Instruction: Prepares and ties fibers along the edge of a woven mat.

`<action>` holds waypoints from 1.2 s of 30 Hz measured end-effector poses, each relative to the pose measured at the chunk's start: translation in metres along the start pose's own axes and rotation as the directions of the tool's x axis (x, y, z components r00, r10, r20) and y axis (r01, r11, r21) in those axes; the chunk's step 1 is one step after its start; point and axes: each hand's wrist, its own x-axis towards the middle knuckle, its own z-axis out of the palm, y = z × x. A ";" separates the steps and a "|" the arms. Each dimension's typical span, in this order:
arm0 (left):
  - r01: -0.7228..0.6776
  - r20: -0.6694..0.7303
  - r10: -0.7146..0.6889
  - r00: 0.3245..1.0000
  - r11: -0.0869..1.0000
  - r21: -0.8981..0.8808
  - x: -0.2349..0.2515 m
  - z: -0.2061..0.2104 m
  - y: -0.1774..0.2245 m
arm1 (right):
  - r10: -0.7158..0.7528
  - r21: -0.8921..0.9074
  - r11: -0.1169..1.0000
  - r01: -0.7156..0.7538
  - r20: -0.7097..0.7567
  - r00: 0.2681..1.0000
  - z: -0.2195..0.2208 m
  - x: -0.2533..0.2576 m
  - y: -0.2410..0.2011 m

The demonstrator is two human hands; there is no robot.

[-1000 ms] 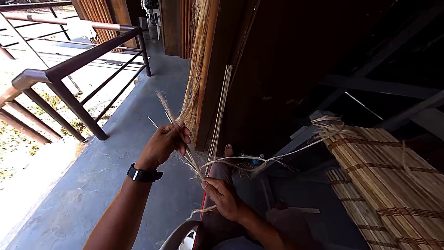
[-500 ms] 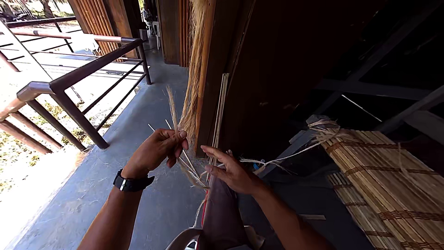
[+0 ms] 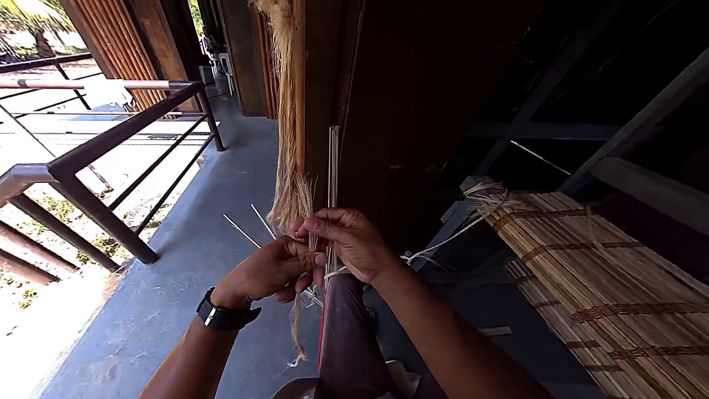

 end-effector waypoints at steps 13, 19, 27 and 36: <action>-0.089 -0.182 0.050 0.982 0.973 -0.211 0.010 0.012 -0.003 | 0.019 0.350 0.936 -0.017 -0.002 1.000 -0.027 -0.015 -0.004; -0.149 -0.244 0.119 0.962 0.982 -0.111 0.017 0.020 -0.007 | 0.046 0.311 0.950 -0.014 -0.097 0.994 -0.039 -0.016 -0.011; -0.125 -0.363 0.169 0.916 0.982 0.142 0.013 0.025 -0.001 | -0.067 0.326 0.911 0.254 -0.488 0.870 -0.093 0.003 -0.021; 0.010 -0.513 0.332 0.792 0.833 0.554 0.023 0.023 -0.021 | 0.128 0.037 0.992 -0.124 -0.115 0.985 -0.074 -0.040 0.018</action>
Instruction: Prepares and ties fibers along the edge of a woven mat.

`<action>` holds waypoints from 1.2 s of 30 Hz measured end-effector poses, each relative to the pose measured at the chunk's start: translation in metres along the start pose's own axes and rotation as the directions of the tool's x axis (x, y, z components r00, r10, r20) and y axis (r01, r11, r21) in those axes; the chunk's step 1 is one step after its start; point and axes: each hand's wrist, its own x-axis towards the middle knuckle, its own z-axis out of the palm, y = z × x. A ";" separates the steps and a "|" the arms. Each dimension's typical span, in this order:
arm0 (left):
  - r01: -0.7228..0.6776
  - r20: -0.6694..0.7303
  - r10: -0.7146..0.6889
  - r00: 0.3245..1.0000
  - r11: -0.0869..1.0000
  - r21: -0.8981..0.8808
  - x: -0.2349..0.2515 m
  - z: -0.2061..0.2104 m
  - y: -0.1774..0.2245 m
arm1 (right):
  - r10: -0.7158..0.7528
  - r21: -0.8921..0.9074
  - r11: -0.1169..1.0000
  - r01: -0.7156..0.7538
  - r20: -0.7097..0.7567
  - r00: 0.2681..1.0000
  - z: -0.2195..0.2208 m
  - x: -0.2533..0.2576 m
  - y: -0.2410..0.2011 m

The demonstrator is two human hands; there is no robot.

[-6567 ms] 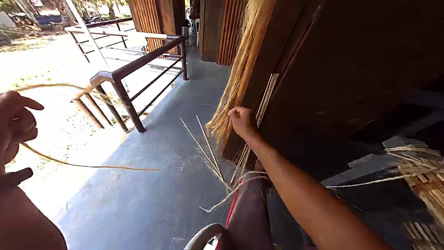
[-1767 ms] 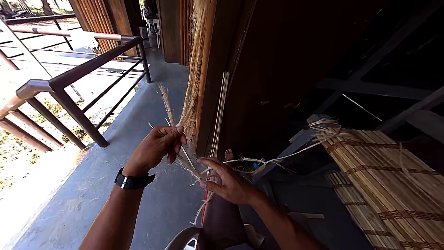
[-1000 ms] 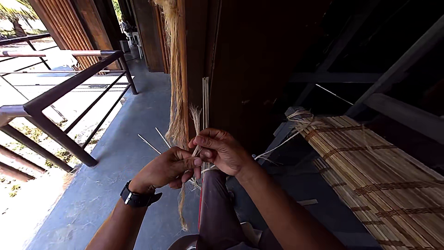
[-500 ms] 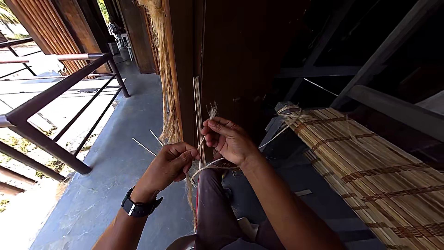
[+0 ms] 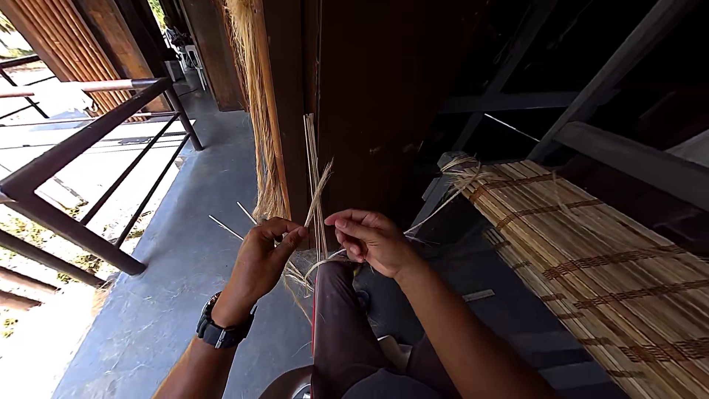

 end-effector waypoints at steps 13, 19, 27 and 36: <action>0.052 0.271 0.050 0.961 0.933 -0.356 -0.008 0.051 -0.007 | -0.133 0.122 0.982 0.144 -0.099 0.986 -0.021 -0.007 0.000; 0.064 0.292 0.029 0.956 0.950 -0.306 -0.004 0.075 -0.006 | -0.076 0.282 0.951 0.127 -0.183 0.980 -0.043 -0.022 0.023; 0.209 0.385 -0.106 0.917 0.949 -0.236 0.012 0.128 -0.015 | 0.012 0.314 0.948 0.058 -0.217 0.976 -0.107 -0.052 0.058; 0.278 0.577 -0.279 0.768 0.956 0.092 0.021 0.201 -0.039 | 0.250 0.365 0.929 -0.059 -0.503 0.828 -0.190 -0.084 0.126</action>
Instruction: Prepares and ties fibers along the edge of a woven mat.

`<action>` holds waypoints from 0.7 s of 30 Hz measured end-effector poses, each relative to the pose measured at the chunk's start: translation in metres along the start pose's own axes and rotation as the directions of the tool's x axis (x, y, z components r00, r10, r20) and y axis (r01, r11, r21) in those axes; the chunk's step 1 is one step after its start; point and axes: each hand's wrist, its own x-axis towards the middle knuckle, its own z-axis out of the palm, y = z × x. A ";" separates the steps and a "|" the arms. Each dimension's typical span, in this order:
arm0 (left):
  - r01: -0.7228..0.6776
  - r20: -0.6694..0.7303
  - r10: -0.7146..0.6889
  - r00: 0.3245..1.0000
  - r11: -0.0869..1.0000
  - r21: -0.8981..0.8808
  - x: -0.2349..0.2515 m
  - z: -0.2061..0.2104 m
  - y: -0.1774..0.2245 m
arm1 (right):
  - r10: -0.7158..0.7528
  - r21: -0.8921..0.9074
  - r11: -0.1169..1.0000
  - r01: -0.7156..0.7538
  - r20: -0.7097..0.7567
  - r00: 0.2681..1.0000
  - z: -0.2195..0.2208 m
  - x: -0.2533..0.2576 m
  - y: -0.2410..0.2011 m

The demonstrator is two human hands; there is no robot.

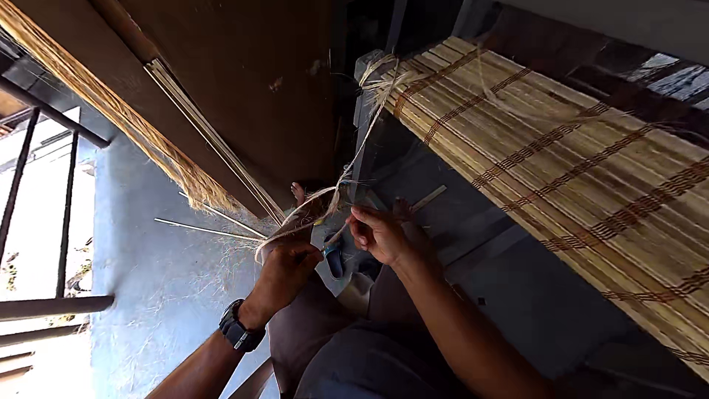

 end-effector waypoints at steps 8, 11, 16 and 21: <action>0.163 -0.076 -0.221 0.972 0.874 -0.457 0.049 -0.032 -0.022 | 0.018 -0.363 0.920 -0.146 -0.333 0.943 -0.065 0.102 0.030; 0.147 -0.140 -0.256 0.956 0.838 -0.526 0.061 -0.039 -0.030 | -0.078 -0.499 0.865 -0.043 -0.220 0.972 -0.067 0.152 0.046; 0.169 -0.159 -0.309 0.938 0.805 -0.568 0.072 -0.038 -0.037 | -0.011 -0.580 0.813 -0.060 -0.118 0.993 -0.064 0.195 0.070; 0.141 -0.129 -0.248 0.960 0.826 -0.545 0.077 -0.030 -0.044 | 0.020 -0.554 0.830 -0.069 -0.093 0.995 -0.050 0.179 0.069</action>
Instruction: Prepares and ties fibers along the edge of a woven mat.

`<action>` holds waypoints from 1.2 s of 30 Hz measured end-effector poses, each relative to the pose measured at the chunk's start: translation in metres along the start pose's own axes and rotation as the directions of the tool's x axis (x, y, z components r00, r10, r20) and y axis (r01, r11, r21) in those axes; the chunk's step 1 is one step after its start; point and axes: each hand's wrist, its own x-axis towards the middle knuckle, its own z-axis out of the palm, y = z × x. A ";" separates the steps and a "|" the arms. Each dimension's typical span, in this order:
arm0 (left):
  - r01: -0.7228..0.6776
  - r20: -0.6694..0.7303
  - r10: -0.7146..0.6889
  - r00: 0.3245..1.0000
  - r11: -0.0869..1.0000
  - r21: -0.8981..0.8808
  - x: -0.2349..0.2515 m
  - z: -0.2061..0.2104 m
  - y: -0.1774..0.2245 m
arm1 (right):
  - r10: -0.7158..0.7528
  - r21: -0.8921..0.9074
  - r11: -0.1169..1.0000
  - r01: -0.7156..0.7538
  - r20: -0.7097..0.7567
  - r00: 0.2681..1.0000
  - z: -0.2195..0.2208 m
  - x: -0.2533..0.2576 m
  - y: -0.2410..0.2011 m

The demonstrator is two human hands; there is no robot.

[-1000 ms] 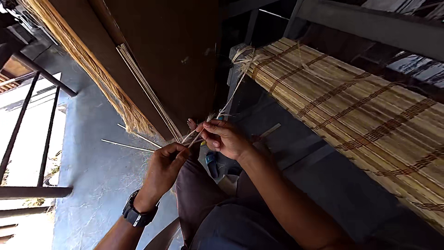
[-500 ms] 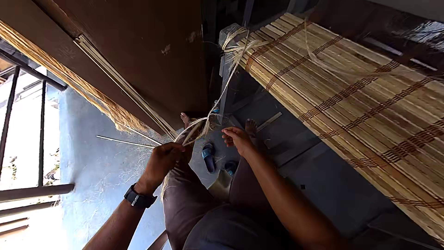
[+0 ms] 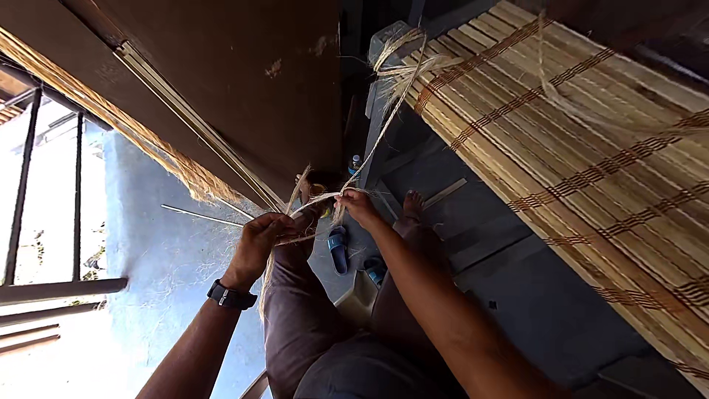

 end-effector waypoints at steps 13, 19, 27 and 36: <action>-0.276 0.281 0.229 0.932 0.951 0.140 -0.019 0.020 -0.005 | -0.046 0.353 0.935 0.029 0.041 0.998 0.044 -0.133 -0.111; -0.279 0.230 0.250 0.940 0.955 0.103 -0.029 0.016 0.012 | -0.143 0.383 0.920 0.083 0.130 0.981 0.034 -0.153 -0.125; -0.183 0.299 0.229 0.926 0.968 -0.175 -0.040 0.009 0.037 | -0.338 0.316 0.900 0.300 0.072 0.938 0.010 -0.173 -0.116; -0.135 0.285 0.179 0.942 0.976 -0.169 -0.045 0.021 0.050 | -0.467 -0.108 0.884 0.455 -0.145 0.872 0.006 -0.187 -0.106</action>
